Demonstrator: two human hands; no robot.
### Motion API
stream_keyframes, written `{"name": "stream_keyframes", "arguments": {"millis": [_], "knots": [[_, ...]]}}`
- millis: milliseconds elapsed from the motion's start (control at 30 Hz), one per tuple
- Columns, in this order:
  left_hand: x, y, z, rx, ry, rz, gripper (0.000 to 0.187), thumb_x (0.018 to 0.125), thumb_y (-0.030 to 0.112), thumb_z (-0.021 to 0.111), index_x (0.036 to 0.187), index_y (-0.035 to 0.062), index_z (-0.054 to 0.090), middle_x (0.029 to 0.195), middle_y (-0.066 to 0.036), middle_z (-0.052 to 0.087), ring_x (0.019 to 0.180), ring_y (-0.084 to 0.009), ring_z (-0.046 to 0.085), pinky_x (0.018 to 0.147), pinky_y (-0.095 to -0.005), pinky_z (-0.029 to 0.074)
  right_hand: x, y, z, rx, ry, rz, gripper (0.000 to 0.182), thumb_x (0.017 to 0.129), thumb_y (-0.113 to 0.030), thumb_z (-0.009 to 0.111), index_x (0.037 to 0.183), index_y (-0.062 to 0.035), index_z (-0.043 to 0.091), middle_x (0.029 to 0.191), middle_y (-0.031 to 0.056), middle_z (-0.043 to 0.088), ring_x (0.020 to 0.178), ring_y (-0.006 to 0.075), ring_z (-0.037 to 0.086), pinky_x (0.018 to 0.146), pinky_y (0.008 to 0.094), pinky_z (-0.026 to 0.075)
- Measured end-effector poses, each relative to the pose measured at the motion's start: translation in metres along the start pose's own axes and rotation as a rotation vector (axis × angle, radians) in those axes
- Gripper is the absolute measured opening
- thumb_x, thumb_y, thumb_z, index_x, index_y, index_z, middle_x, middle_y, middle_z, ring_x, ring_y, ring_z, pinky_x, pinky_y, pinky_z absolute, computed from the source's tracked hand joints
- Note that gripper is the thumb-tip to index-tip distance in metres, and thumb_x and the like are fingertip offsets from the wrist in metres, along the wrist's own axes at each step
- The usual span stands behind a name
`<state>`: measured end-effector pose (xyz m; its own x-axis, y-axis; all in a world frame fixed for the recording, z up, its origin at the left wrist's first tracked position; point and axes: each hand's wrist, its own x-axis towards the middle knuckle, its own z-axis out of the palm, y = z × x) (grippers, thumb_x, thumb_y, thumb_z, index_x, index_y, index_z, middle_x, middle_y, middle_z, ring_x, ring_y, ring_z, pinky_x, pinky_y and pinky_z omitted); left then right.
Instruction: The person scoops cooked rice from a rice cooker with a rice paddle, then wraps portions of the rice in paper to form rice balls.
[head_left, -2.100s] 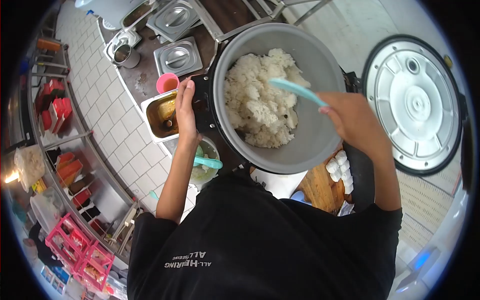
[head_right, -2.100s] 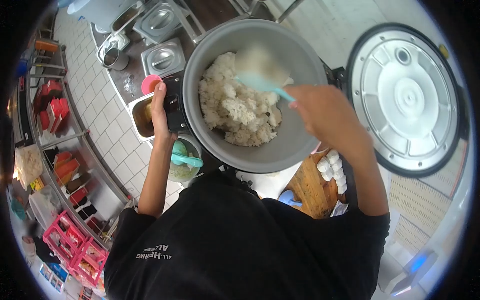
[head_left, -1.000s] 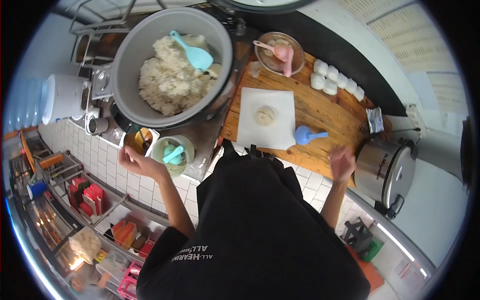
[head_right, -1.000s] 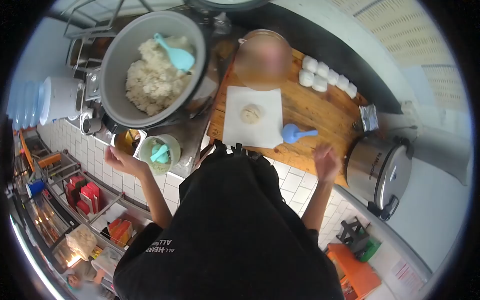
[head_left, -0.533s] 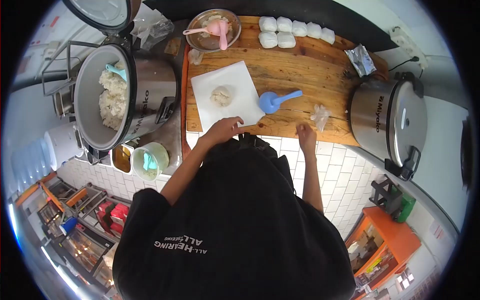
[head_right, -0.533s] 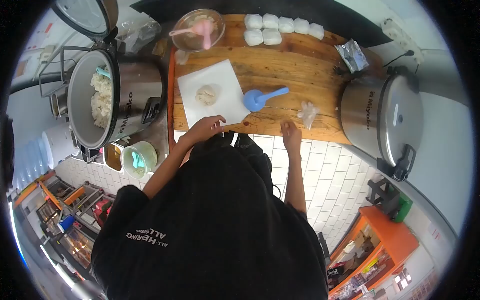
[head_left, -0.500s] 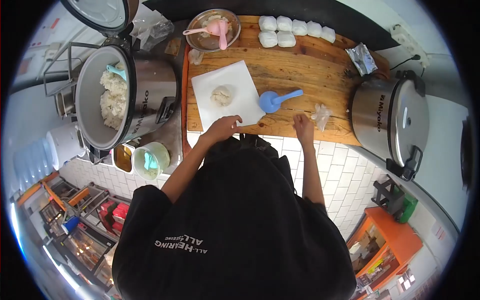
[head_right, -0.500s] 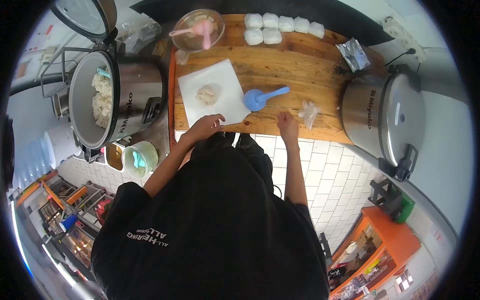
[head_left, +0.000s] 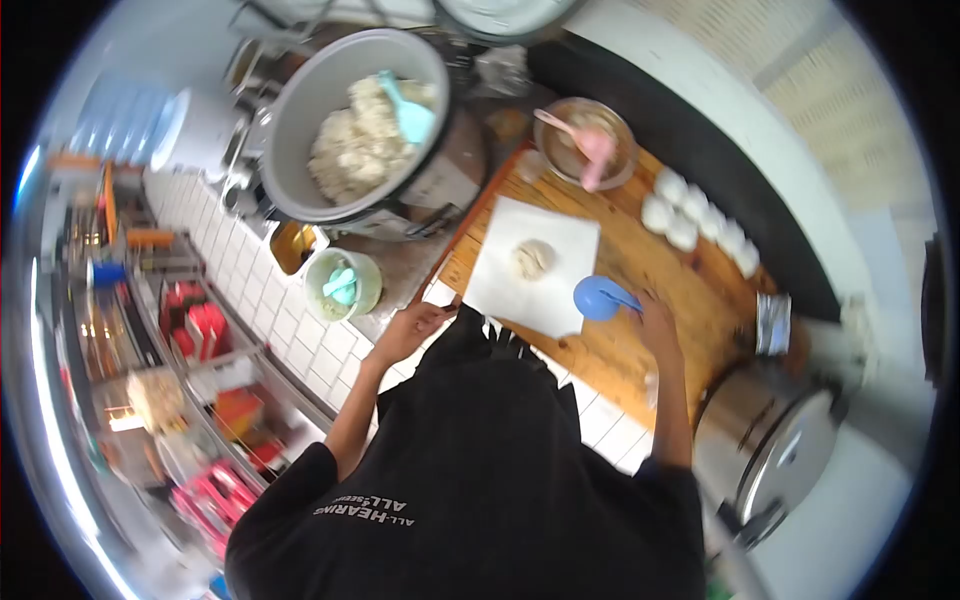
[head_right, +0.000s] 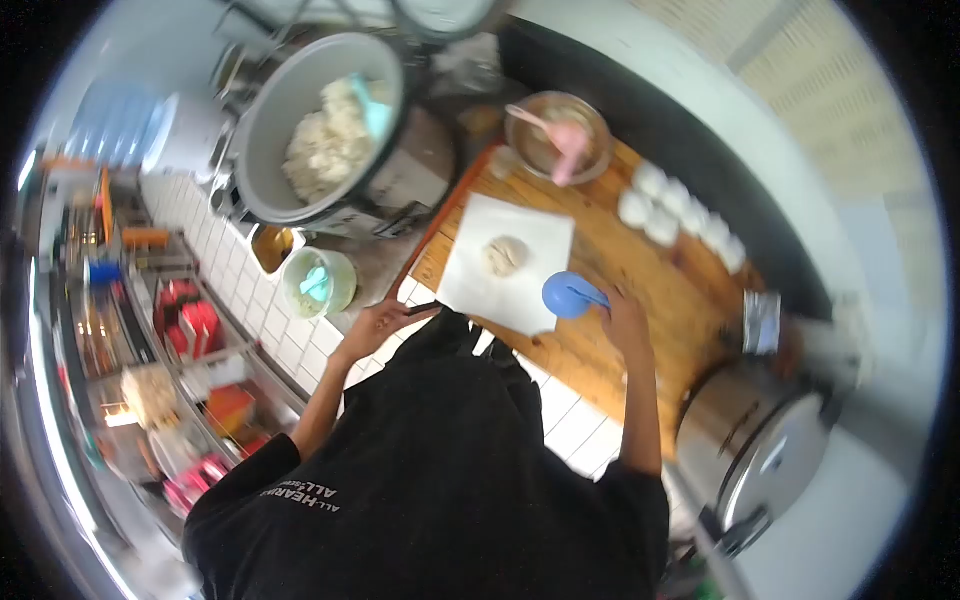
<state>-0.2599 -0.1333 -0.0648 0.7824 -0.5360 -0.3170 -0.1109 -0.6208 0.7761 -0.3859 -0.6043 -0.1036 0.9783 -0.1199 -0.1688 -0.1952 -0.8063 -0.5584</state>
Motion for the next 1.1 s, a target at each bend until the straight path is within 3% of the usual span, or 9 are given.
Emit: {"name": "stream_keyframes", "arguments": {"millis": [233,367,433,500,633,833,933,1033,1100], "knots": [[-0.010,-0.066,-0.160,-0.557,1.168,-0.174,0.030,0.101,0.031,0.055,0.108,0.0033,0.063,0.086,-0.001,0.063,0.073,-0.0098,0.057,0.063,-0.0256,0.046,0.136,-0.272,-0.090,0.281,0.385,-0.368,0.036,0.092,-0.006,0.059,0.128,-0.0031,0.055,0.106,0.0217,0.064,0.099,0.0387,0.063,0.081,0.0454,0.050],[0.050,-0.038,-0.234,-0.939,1.109,-0.153,0.046,0.099,0.042,0.054,0.119,0.0010,0.057,0.102,-0.004,0.062,0.084,-0.0111,0.057,0.070,-0.0244,0.047,0.259,-0.389,-0.059,-0.260,0.064,-0.447,0.026,0.094,-0.013,0.053,0.114,0.0006,0.060,0.098,0.0183,0.070,0.095,0.0386,0.067,0.078,0.0487,0.052],[0.085,-0.061,-0.260,-0.852,1.090,-0.206,0.053,0.097,0.046,0.055,0.124,0.0001,0.055,0.113,-0.009,0.059,0.091,-0.0136,0.057,0.077,-0.0260,0.048,0.323,-0.398,-0.013,-0.469,-0.085,-0.498,0.021,0.096,-0.015,0.052,0.105,0.0027,0.060,0.093,0.0254,0.067,0.094,0.0415,0.066,0.076,0.0523,0.051],[0.098,-0.040,-0.274,-0.849,1.058,-0.232,0.057,0.095,0.042,0.061,0.130,-0.0025,0.050,0.121,-0.016,0.056,0.108,-0.0198,0.055,0.096,-0.0304,0.042,0.344,-0.407,0.019,-0.547,-0.224,-0.487,0.021,0.096,-0.014,0.052,0.104,0.0030,0.061,0.092,0.0259,0.067,0.092,0.0425,0.065,0.077,0.0523,0.051],[0.121,-0.067,-0.262,-0.905,1.097,-0.123,0.052,0.096,0.035,0.062,0.129,-0.0028,0.050,0.120,-0.015,0.057,0.108,-0.0192,0.055,0.095,-0.0298,0.043,0.341,-0.429,0.033,-0.571,-0.529,-0.451,0.020,0.096,-0.012,0.050,0.098,0.0034,0.062,0.092,0.0267,0.066,0.090,0.0449,0.065,0.078,0.0516,0.051],[0.113,-0.043,-0.266,-0.980,1.100,-0.149,0.044,0.097,0.028,0.062,0.127,-0.0010,0.051,0.116,-0.011,0.058,0.103,-0.0153,0.054,0.092,-0.0266,0.043,0.325,-0.458,0.049,-0.292,-0.579,-0.339,0.023,0.097,-0.013,0.048,0.092,0.0054,0.061,0.093,0.0290,0.065,0.092,0.0464,0.064,0.079,0.0514,0.051],[0.112,-0.037,-0.269,-1.032,1.103,-0.120,0.040,0.097,0.026,0.062,0.127,0.0002,0.052,0.117,-0.010,0.057,0.103,-0.0141,0.054,0.090,-0.0261,0.044,0.298,-0.459,0.071,-0.482,-0.349,-0.402,0.019,0.091,-0.004,0.049,0.093,0.0076,0.063,0.094,0.0268,0.066,0.087,0.0428,0.066,0.080,0.0504,0.052],[0.109,-0.039,-0.266,-1.055,1.088,-0.160,0.038,0.098,0.025,0.061,0.126,0.0009,0.052,0.116,-0.008,0.058,0.102,-0.0130,0.054,0.088,-0.0259,0.045,0.301,-0.475,0.075,-0.494,-0.495,-0.408,0.020,0.089,-0.002,0.047,0.093,0.0091,0.063,0.092,0.0259,0.066,0.086,0.0428,0.066,0.081,0.0501,0.053],[0.112,-0.045,-0.263,-1.011,1.096,-0.110,0.046,0.097,0.031,0.060,0.132,0.0023,0.051,0.125,-0.010,0.053,0.114,-0.0173,0.049,0.101,-0.0297,0.035,0.282,-0.470,0.076,-0.468,-0.446,-0.472,0.019,0.089,-0.003,0.048,0.093,0.0086,0.063,0.092,0.0257,0.066,0.086,0.0426,0.066,0.080,0.0492,0.053]]}}
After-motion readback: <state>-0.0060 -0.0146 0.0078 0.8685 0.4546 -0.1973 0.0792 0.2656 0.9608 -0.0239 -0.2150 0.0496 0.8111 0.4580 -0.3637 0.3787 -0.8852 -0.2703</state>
